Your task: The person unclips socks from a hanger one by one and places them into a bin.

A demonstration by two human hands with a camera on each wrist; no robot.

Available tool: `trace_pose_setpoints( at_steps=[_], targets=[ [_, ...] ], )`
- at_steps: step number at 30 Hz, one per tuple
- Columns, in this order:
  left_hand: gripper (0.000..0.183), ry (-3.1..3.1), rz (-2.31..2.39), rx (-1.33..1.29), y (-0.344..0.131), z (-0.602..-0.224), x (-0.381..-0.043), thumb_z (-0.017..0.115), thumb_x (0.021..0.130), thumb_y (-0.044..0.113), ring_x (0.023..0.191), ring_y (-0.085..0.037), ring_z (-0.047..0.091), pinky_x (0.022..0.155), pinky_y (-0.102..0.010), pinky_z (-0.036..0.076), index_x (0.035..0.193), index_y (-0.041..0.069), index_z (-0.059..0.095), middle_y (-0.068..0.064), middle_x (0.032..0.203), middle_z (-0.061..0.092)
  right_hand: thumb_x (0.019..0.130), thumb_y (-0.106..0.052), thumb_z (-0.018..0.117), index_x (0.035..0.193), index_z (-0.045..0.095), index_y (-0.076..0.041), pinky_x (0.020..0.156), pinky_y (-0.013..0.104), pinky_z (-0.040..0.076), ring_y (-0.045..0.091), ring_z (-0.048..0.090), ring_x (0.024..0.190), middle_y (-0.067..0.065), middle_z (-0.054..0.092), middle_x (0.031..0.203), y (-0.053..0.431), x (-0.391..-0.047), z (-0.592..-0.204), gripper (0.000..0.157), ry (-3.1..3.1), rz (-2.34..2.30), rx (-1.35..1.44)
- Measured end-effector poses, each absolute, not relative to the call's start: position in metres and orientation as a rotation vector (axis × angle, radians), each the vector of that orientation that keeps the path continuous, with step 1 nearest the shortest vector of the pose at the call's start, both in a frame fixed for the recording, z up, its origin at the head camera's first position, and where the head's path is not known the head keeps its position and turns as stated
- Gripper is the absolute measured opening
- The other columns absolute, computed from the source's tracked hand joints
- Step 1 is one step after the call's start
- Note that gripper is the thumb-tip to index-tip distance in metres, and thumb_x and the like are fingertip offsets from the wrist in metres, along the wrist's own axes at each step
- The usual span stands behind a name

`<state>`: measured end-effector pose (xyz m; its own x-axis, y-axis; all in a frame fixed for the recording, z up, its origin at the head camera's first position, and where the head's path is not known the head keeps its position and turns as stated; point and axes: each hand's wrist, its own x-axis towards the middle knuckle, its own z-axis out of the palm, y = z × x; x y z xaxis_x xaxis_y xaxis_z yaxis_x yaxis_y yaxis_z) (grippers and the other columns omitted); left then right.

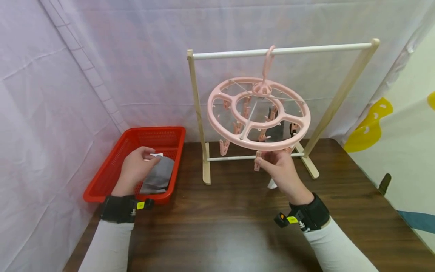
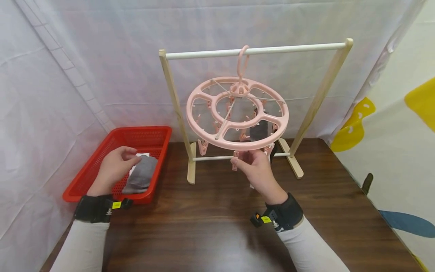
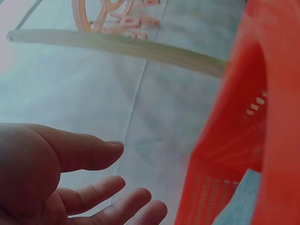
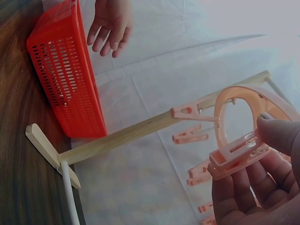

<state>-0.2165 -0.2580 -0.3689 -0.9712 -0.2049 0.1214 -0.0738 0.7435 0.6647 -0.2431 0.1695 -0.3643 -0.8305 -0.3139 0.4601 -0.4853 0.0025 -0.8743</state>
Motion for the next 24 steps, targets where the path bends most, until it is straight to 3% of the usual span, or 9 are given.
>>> trace_pose_setpoints(
  at_steps=[6,18,24],
  targets=[
    [0.041,-2.696,-1.073,0.148,-0.24,-0.366,-0.213,0.064,0.09,0.033,0.093,-0.029,0.063,0.075,-0.045,0.056,0.123,0.011,0.057,-0.013,0.104,0.069,0.092,-0.007,0.064,0.1,0.058,0.0,0.064,0.031,0.053,0.03,0.062,0.073,0.019,0.061,0.079,0.169,-0.242,-0.365,0.013,-2.121,1.951,0.862],
    [0.034,-2.583,-1.146,-0.119,-0.174,-0.356,-0.207,0.073,0.085,0.029,0.093,-0.021,0.065,0.081,-0.044,0.055,0.116,0.019,0.061,-0.007,0.104,0.07,0.091,-0.009,0.065,0.103,0.057,0.001,0.063,0.029,0.053,0.03,0.061,0.074,0.017,0.059,0.084,0.169,-0.239,-0.361,0.017,-2.09,1.98,0.842],
    [0.029,-2.46,-1.328,-0.315,-0.141,-0.35,-0.212,0.075,0.084,0.021,0.091,-0.02,0.067,0.084,-0.044,0.055,0.11,0.015,0.065,-0.008,0.1,0.07,0.091,-0.009,0.065,0.106,0.057,0.005,0.063,0.03,0.054,0.027,0.062,0.073,0.016,0.059,0.084,0.168,-0.239,-0.361,0.022,-2.083,1.987,0.834]
  ],
)
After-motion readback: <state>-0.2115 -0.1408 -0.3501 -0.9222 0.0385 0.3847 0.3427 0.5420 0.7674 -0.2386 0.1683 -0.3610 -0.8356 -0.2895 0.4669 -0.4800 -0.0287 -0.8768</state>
